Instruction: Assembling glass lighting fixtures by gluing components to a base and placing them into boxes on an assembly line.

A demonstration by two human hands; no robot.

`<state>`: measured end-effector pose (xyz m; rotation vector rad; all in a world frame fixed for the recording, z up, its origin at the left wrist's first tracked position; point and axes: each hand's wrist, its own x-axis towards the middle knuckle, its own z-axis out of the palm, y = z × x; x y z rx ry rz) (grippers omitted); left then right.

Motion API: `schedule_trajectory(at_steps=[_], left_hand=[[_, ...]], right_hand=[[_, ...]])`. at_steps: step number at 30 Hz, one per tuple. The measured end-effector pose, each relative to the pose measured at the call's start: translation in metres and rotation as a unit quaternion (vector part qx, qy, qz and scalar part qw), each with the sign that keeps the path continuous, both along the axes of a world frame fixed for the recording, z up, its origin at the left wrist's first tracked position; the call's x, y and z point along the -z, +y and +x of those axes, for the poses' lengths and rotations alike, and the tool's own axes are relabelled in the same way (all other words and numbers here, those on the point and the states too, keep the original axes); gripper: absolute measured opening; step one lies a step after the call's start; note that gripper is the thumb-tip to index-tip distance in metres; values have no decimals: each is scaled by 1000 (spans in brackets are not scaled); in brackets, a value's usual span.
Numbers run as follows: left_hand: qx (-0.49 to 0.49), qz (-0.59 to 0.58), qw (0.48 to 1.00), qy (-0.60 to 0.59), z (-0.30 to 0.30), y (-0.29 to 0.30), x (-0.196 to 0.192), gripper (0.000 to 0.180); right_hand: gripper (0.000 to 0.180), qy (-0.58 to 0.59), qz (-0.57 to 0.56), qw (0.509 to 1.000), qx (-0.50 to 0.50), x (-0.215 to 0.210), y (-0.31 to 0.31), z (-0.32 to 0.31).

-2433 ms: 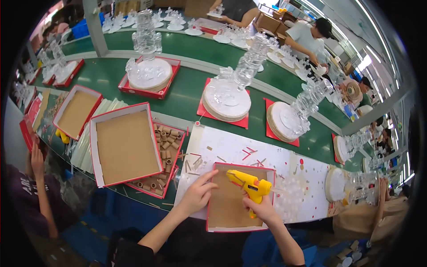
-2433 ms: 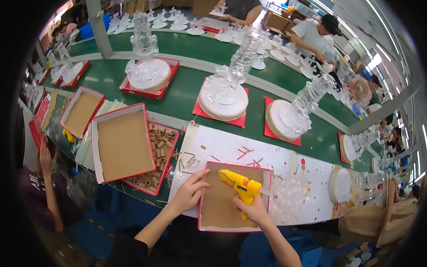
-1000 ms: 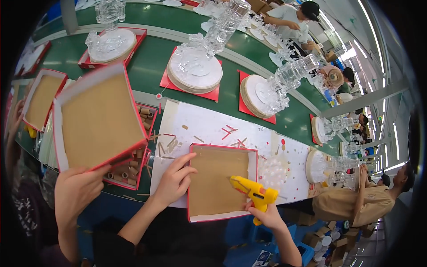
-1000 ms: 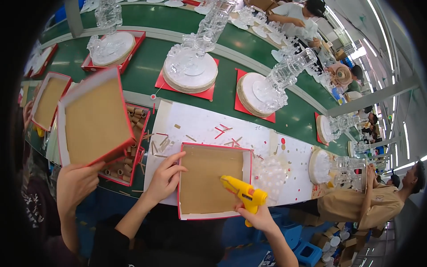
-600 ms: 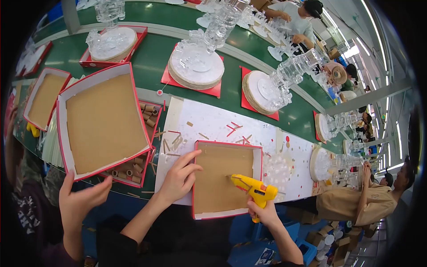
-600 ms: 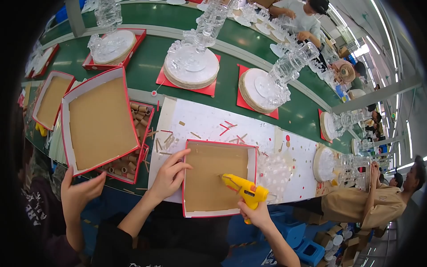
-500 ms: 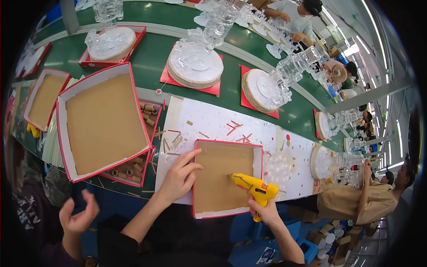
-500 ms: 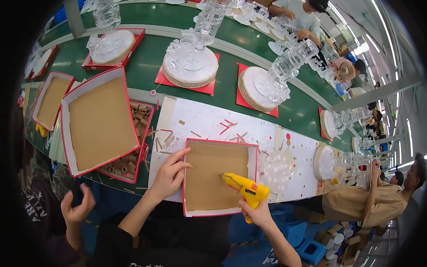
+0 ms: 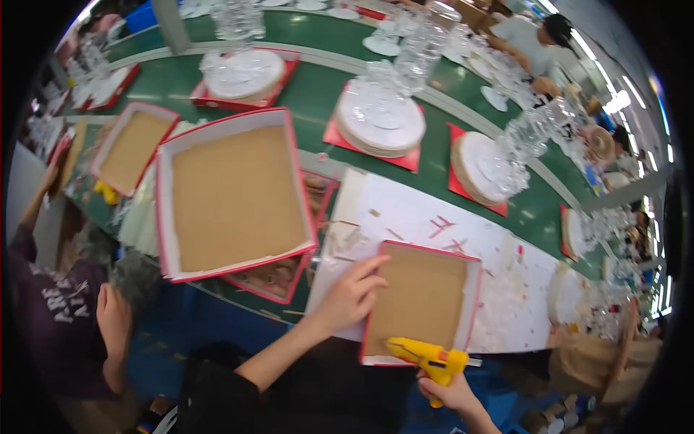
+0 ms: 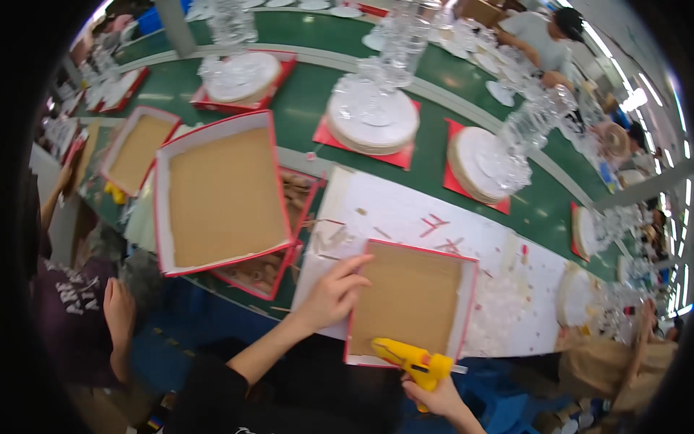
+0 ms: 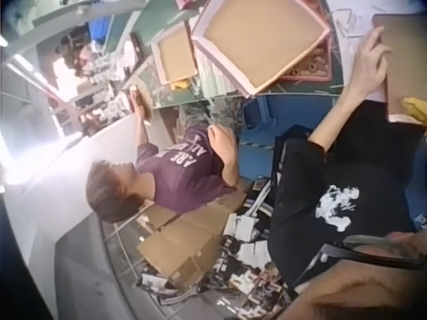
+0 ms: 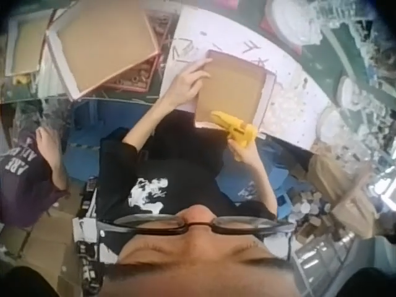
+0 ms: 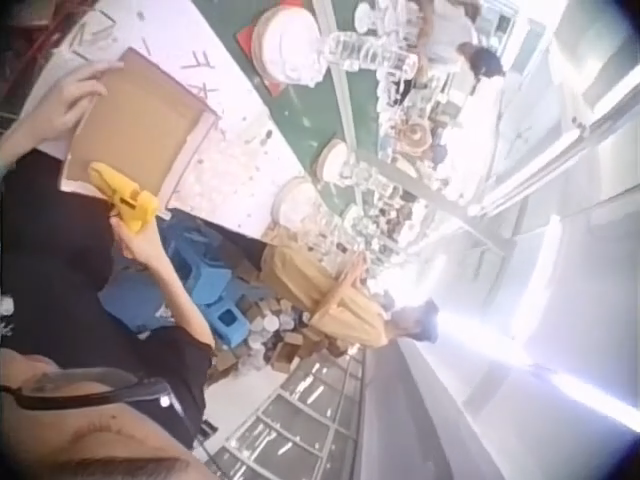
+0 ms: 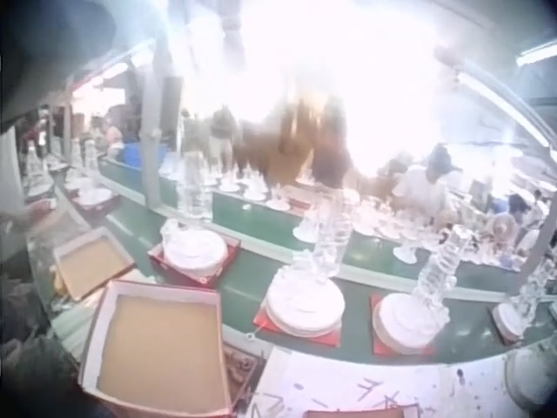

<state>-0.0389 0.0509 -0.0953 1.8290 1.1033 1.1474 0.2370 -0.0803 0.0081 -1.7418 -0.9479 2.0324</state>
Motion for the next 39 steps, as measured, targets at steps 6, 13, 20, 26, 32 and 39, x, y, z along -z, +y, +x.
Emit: schedule_trajectory(at_steps=[6, 13, 20, 26, 32, 39], left_hand=[[1, -4, 1000, -30, -5, -7, -6, 23], [-8, 0, 1000, -11, -2, 0, -17, 19], [-10, -14, 1000, -7, 0, -3, -13, 18], [-7, -5, 1000, -3, 2, -10, -9, 18], [-1, -43, 999, 7, -6, -9, -14, 21], [31, 97, 991, 92, -11, 14, -129, 52]], right_hand=[[16, -44, 10, 999, -7, -1, -5, -11], [46, -47, 128, 990, -40, -31, 1, 24], [25, -123, 43, 991, 44, -27, -23, 66], [22, -154, 65, 985, 46, -21, -28, 68], [40, -194, 13, 981, 23, -36, -16, 71], [41, 22, 247, 921, 301, 25, 32, 166]])
